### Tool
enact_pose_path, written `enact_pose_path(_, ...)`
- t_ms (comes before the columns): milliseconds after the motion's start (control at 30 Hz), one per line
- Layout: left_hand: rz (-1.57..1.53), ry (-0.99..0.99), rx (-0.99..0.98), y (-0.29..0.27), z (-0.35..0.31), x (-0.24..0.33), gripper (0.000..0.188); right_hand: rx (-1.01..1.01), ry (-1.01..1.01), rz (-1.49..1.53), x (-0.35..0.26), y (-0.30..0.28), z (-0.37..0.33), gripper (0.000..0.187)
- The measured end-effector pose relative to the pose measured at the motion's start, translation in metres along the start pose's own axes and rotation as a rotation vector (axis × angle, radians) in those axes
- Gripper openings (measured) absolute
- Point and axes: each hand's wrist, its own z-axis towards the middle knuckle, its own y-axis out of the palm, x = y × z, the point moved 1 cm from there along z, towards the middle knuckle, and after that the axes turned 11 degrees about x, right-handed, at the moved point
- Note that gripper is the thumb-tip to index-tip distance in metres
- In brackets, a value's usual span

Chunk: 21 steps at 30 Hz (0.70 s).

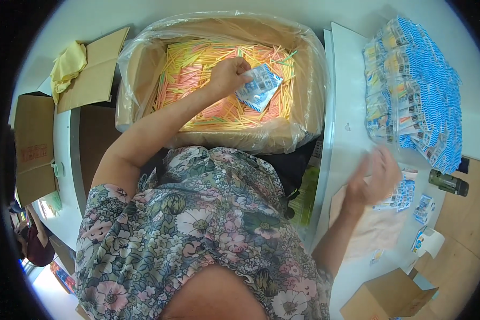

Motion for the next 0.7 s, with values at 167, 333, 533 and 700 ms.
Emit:
enact_pose_path(167,-0.505,-0.079,-0.155,-0.006,0.004,-0.008,0.017,-0.288,0.122,0.443,-0.08,0.107,0.036,0.032)
enact_pose_path(333,-0.848,0.087,-0.32,-0.062,0.0,0.011,0.02,-0.708,0.427,0.726,-0.119,0.174,0.054,0.03)
enact_pose_path(533,-0.57,-0.075,-0.011,-0.099,-0.015,-0.033,0.021,-1.056,-0.166,0.938,-0.157,0.216,0.007,0.015)
enact_pose_path(700,-0.74,-0.135,0.115,-0.092,-0.029,-0.045,0.02,-0.974,-0.568,0.858,-0.181,0.237,-0.021,0.008)
